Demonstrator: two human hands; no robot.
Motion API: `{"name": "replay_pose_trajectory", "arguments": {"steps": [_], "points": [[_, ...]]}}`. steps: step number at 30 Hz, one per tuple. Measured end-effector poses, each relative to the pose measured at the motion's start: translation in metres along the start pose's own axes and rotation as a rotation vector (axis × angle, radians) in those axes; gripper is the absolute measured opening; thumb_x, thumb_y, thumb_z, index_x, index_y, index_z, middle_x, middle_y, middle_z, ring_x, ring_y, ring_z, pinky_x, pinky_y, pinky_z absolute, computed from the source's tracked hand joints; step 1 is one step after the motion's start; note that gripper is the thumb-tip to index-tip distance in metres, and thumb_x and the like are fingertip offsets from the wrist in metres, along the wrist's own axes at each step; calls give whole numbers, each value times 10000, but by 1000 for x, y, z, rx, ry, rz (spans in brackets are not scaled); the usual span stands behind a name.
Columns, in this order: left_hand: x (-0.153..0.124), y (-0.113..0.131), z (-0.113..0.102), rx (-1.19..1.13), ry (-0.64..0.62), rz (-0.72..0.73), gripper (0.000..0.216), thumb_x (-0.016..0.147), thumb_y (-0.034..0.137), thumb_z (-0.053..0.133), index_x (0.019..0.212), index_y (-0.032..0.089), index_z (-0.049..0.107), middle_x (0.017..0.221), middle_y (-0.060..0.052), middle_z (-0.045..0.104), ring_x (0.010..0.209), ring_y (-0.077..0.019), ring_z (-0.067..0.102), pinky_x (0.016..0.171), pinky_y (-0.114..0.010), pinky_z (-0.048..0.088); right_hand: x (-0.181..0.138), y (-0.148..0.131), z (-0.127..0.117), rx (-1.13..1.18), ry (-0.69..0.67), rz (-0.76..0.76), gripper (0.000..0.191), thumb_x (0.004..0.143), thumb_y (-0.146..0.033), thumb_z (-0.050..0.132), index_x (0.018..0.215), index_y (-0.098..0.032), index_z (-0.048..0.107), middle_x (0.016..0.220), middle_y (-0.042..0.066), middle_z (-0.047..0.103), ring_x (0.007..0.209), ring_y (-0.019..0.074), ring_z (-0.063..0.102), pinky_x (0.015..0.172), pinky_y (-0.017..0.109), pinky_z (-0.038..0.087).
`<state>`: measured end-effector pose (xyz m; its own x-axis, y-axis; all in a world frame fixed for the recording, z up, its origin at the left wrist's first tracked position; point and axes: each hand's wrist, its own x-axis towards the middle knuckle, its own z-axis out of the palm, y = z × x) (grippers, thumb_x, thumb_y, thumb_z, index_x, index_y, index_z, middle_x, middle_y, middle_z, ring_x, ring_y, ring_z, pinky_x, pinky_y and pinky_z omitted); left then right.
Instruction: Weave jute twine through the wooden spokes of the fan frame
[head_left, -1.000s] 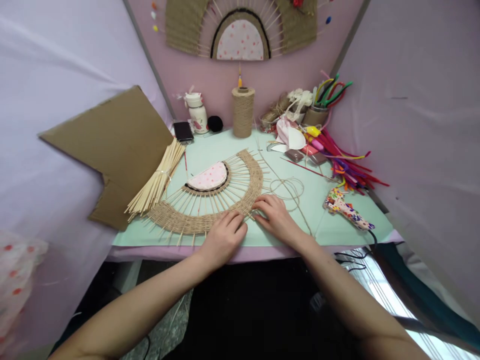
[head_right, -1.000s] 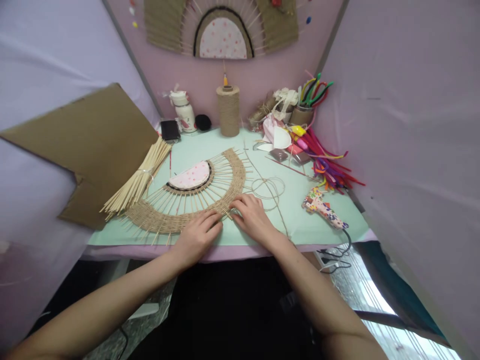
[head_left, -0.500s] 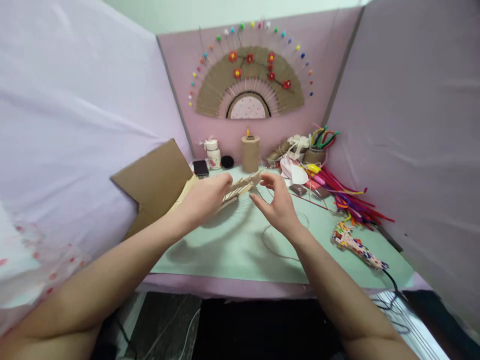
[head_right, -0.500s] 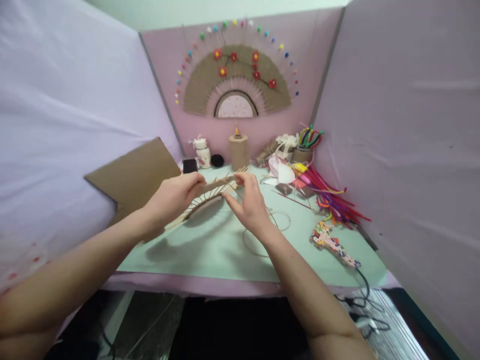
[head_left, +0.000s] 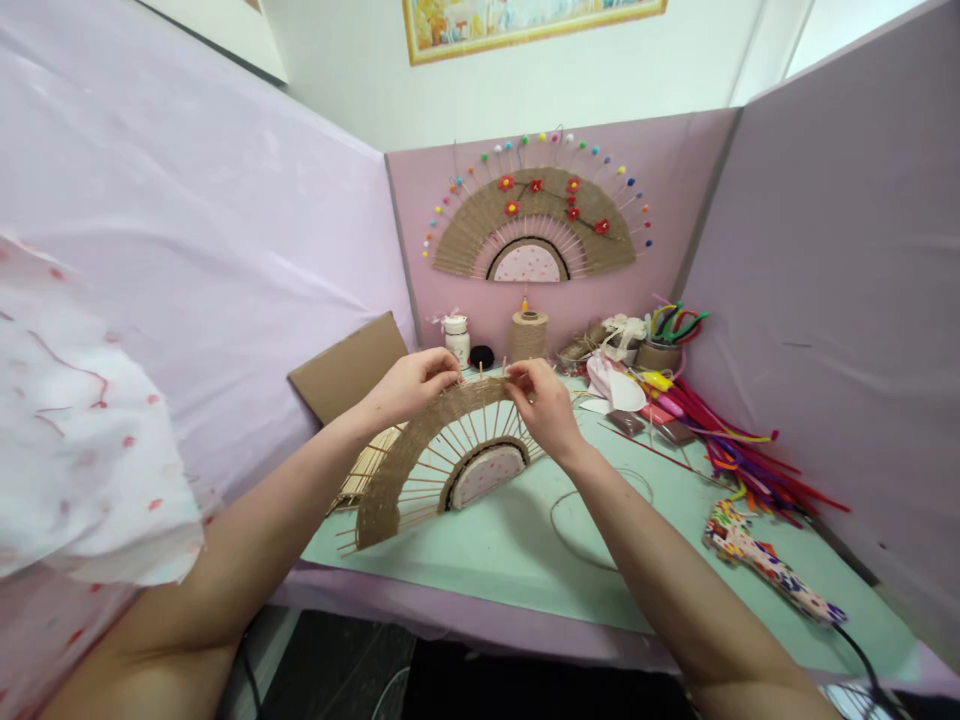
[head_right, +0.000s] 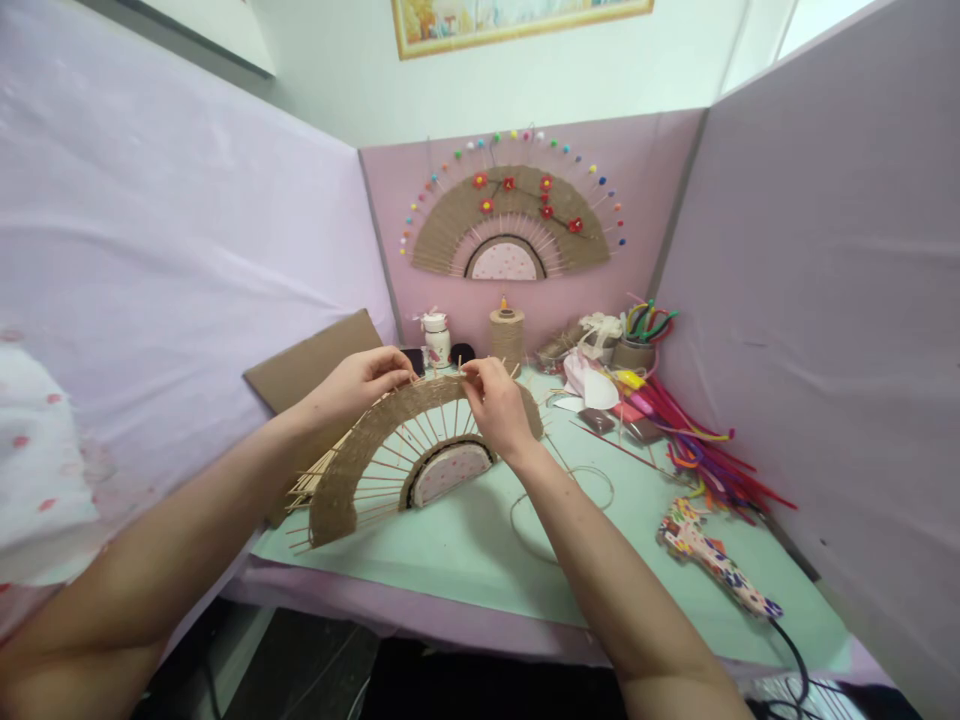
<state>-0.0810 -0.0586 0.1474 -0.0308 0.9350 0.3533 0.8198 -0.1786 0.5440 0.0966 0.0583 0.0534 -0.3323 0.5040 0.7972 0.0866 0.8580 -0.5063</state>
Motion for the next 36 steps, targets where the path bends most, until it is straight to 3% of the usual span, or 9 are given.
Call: {"name": "replay_pose_trajectory", "arguments": {"steps": [7, 12, 19, 22, 26, 36], "points": [[1, 9, -5, 95, -25, -14, 165, 776, 304, 506, 799, 177, 610, 770, 0, 641, 727, -156, 568, 686, -277, 442, 5, -7, -12, -287, -85, -196, 242, 917, -144, 412, 977, -221, 634, 948, 91, 622, 927, 250, 542, 837, 396, 453], [5, 14, -5, 123, -55, -48, 148, 755, 269, 501, 796, 176, 608, 776, -5, 652, 720, -160, 575, 683, -283, 441, 5, -5, -16, -352, -80, -232, 242, 911, -125, 420, 977, -226, 630, 946, 86, 612, 915, 253, 518, 820, 389, 446], [8, 14, -7, 76, -89, -67, 146, 760, 273, 509, 812, 172, 600, 801, -12, 660, 732, -155, 588, 684, -278, 450, 8, -4, -16, -317, -68, -159, 146, 886, -134, 451, 851, -210, 571, 830, 71, 593, 831, 240, 515, 759, 367, 425], [7, 15, -9, -10, -134, -120, 245, 761, 326, 545, 938, 165, 597, 861, -32, 676, 730, -158, 600, 639, -272, 461, 8, -3, -15, -255, -61, -117, 112, 869, -143, 472, 834, -211, 554, 813, 61, 599, 805, 230, 521, 741, 357, 424], [8, 18, -12, 20, -192, -72, 389, 751, 387, 590, 1058, 149, 618, 907, -54, 686, 793, -175, 610, 670, -275, 465, 10, 0, -13, -202, -60, -81, 87, 853, -152, 484, 829, -209, 545, 825, 59, 614, 803, 222, 530, 730, 341, 423], [16, 27, -14, 167, -267, -100, 339, 734, 255, 533, 1017, 146, 685, 887, -36, 692, 827, -177, 618, 701, -255, 454, 10, 2, -18, -198, -68, 28, 159, 716, -109, 488, 842, -194, 534, 801, 46, 586, 788, 207, 524, 716, 314, 407]]}}
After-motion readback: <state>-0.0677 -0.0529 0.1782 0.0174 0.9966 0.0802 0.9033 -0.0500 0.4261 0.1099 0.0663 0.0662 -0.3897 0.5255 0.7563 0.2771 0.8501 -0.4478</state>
